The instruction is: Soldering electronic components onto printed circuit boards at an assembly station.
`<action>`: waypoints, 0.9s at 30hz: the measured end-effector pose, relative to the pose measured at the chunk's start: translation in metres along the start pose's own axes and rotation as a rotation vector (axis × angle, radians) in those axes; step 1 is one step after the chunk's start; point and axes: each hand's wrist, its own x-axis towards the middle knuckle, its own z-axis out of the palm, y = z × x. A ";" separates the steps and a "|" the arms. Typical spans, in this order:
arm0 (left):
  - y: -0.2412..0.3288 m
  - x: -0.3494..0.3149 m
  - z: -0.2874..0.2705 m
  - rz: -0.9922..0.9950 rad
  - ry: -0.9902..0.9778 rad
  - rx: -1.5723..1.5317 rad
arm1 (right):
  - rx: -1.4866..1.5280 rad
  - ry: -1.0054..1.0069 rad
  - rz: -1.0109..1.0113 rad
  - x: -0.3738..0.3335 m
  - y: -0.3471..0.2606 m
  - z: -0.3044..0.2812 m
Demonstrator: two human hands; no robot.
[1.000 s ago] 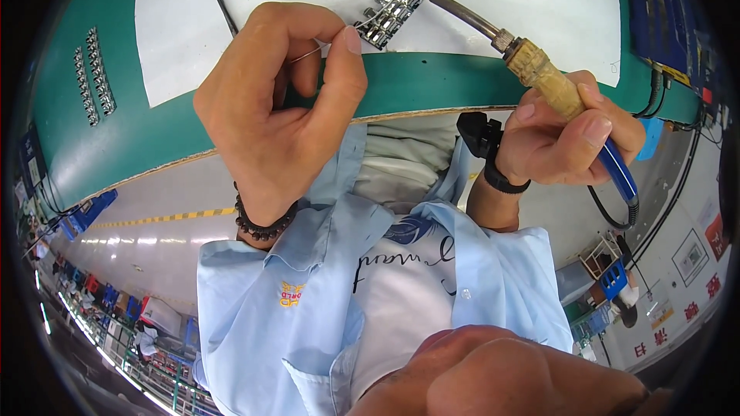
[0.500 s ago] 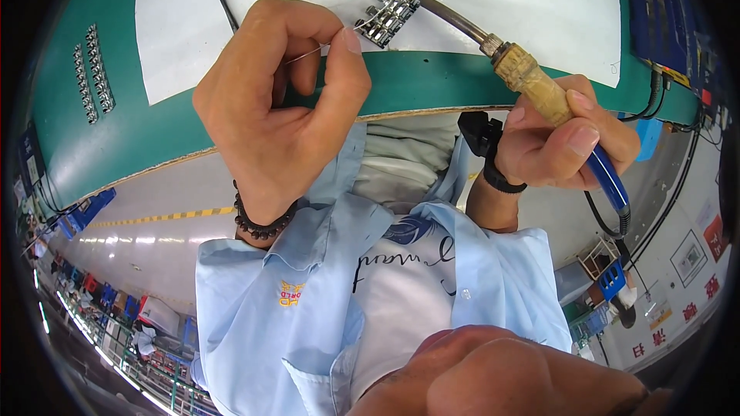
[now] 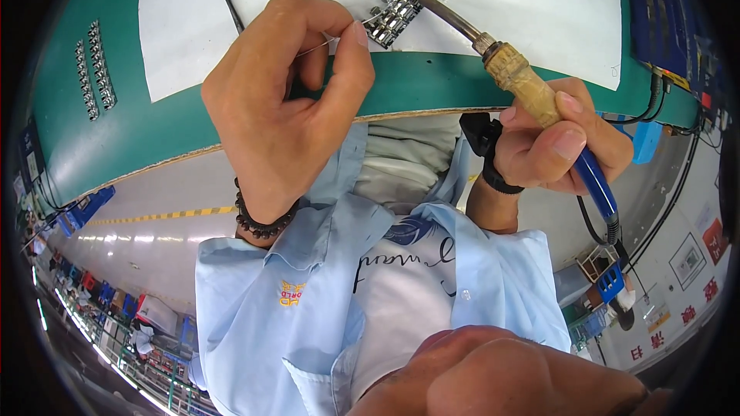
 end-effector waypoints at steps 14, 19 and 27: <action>0.000 -0.001 0.000 -0.005 0.027 -0.047 | 0.006 -0.012 0.003 0.002 0.002 -0.008; -0.002 -0.002 0.001 0.003 0.024 -0.057 | 0.024 0.010 -0.001 0.002 0.002 -0.005; -0.001 0.000 0.001 -0.011 0.014 -0.036 | -0.009 0.068 -0.017 0.003 0.004 0.002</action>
